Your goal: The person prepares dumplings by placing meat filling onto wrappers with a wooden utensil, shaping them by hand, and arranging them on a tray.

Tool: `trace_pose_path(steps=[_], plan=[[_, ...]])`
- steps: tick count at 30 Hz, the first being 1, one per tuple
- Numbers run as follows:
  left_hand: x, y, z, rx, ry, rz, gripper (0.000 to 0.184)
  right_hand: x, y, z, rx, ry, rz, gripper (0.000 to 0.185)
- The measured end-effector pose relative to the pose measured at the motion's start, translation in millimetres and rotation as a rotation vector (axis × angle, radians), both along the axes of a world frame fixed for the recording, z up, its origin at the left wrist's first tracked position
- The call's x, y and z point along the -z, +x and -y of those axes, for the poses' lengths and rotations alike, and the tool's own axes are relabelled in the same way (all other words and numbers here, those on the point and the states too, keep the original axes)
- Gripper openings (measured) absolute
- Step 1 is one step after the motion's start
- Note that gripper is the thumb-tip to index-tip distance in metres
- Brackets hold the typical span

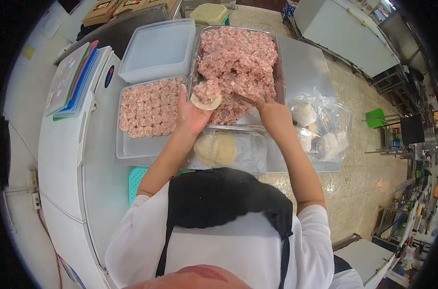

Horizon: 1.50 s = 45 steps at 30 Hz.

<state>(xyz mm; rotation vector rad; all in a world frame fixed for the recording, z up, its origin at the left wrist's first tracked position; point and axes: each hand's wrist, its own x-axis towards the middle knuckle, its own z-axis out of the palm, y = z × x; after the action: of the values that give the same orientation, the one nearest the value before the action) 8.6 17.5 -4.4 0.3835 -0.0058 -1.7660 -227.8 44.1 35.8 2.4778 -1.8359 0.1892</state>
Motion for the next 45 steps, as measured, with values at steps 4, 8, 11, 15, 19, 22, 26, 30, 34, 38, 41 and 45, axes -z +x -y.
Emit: trace_pose_path(steps=[4, 8, 11, 15, 19, 22, 26, 30, 34, 38, 41, 45], plan=[[-3.5, 5.3, 4.3, 0.032, -0.042, 0.067, 0.074, -0.2, 29.6, -16.0, -0.075, -0.112, 0.246, 0.020], [2.8, 9.1, 0.5, 0.083, 0.068, 0.034, 0.072, 30.5, 7.2, 6.2, -0.015, 0.004, 0.042, 0.024], [5.2, 13.8, 4.8, 0.081, -0.003, 0.083, 0.075, -8.7, 9.9, -13.9, 0.031, 0.122, 0.057, 0.026], [9.6, -3.2, 11.7, 0.059, 0.060, 0.111, 0.073, -4.3, 35.6, -27.6, -0.119, 0.019, 0.309, 0.026], [-10.9, -10.1, 4.7, 0.056, 0.061, 0.109, 0.068, -45.3, 16.6, -21.4, -0.138, 0.092, 0.105, 0.028], [-10.9, -20.0, 9.0, 0.023, 0.059, 0.156, 0.063, -48.5, 15.7, -28.1, -0.231, 0.007, 0.177, 0.030], [-33.6, -34.6, 1.0, -0.040, 0.133, 0.031, 0.057, -42.9, -8.0, -6.8, -0.327, 0.058, 0.359, 0.029], [-37.3, -38.7, -9.4, 0.094, -0.398, 0.587, 0.058, -62.3, -42.6, 5.2, -0.187, 0.353, 0.756, 0.031], [-58.9, -44.8, -10.7, -0.016, -0.833, 1.552, 0.077, -72.8, -65.4, 8.9, -0.249, 0.552, 0.684, 0.033], [-66.9, -54.4, -10.4, 0.130, -1.000, 1.662, 0.057, -71.6, -78.7, 1.6, -0.421, 0.473, 0.734, 0.032], [-71.7, -52.9, -11.6, 0.342, -1.049, 1.671, 0.038, -49.9, -81.0, 10.3, -0.573, 0.499, 0.773, 0.032], [-73.8, -62.5, -20.1, 0.499, -0.840, 1.929, 0.033, -18.6, -90.5, 42.8, -0.605, 0.471, 0.628, 0.030]])
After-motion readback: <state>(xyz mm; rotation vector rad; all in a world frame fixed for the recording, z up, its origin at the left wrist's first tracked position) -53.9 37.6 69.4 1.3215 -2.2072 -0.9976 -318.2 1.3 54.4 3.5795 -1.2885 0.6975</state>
